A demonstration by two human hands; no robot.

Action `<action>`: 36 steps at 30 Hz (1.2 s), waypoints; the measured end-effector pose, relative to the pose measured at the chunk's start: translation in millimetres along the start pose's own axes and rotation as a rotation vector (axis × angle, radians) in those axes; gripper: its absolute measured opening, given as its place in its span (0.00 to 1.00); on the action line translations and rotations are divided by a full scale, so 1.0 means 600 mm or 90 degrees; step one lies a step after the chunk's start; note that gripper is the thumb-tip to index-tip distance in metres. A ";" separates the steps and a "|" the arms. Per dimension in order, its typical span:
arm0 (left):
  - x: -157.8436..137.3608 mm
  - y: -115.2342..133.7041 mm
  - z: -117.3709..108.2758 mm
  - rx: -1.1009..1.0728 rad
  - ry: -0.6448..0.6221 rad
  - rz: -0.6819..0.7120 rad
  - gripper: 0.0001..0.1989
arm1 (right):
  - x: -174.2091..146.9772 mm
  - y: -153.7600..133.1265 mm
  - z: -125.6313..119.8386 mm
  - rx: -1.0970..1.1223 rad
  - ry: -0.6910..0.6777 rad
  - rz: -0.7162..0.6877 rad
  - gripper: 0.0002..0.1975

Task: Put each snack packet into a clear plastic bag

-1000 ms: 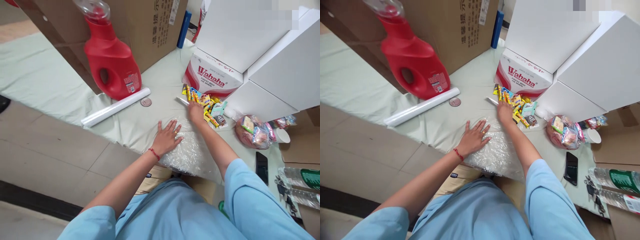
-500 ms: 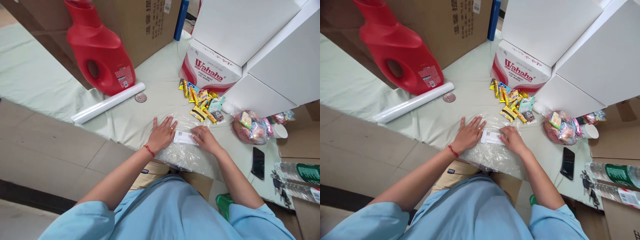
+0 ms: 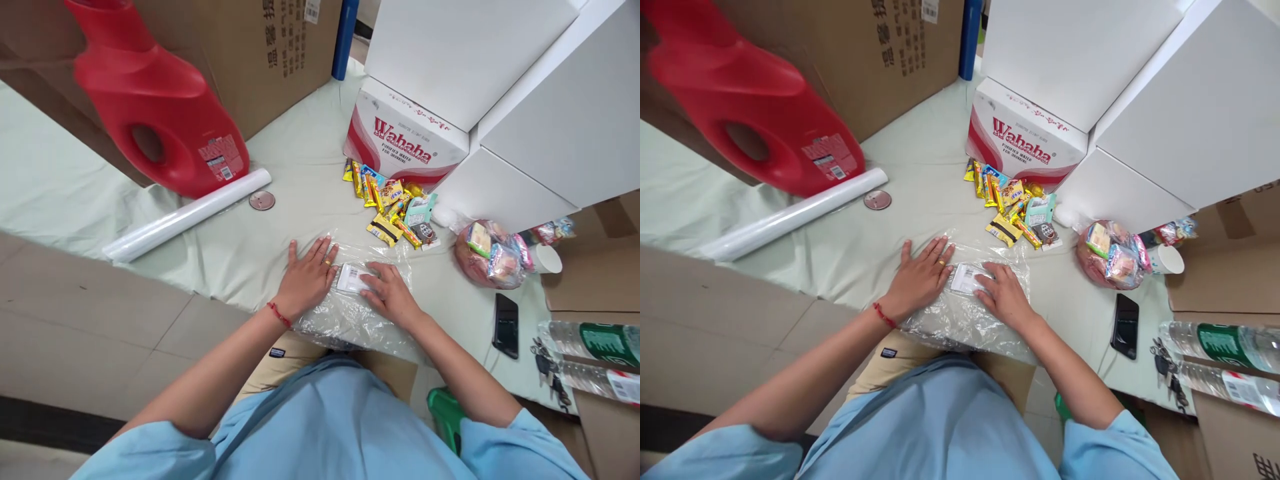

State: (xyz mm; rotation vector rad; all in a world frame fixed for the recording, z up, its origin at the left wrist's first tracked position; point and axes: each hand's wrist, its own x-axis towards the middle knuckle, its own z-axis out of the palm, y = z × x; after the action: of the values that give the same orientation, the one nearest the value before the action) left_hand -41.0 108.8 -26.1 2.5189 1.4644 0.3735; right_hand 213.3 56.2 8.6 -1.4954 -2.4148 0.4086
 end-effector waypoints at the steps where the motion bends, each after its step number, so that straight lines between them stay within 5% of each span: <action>1: 0.000 0.000 0.000 -0.004 0.001 0.000 0.29 | 0.013 0.002 -0.010 -0.003 0.014 0.001 0.18; 4: 0.000 -0.001 -0.001 -0.018 0.003 0.004 0.29 | 0.089 0.026 -0.049 -0.051 0.074 0.027 0.20; 8: -0.001 -0.003 -0.004 -0.029 0.001 0.003 0.29 | 0.258 0.096 -0.097 -0.163 0.110 0.088 0.23; 12: -0.002 -0.003 -0.005 -0.026 0.002 0.000 0.28 | 0.410 0.178 -0.109 -0.250 0.030 0.210 0.21; 15: -0.003 -0.003 -0.004 -0.024 0.005 -0.002 0.28 | 0.468 0.222 -0.091 -0.264 -0.019 0.328 0.18; 24: -0.003 -0.004 -0.004 -0.033 0.000 -0.006 0.29 | 0.495 0.269 -0.055 -0.233 -0.009 0.466 0.20; 30: -0.004 -0.003 -0.006 -0.021 -0.002 0.003 0.28 | 0.481 0.255 -0.043 -0.192 0.052 0.415 0.29; 36: -0.003 -0.001 -0.009 -0.006 -0.014 0.001 0.28 | 0.499 0.238 -0.048 -0.089 0.057 0.529 0.21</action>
State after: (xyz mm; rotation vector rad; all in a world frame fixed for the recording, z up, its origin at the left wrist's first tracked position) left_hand -43.9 107.7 -21.5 2.5086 1.4501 0.3518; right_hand 212.5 389.0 5.7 -2.4766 -1.6744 0.3139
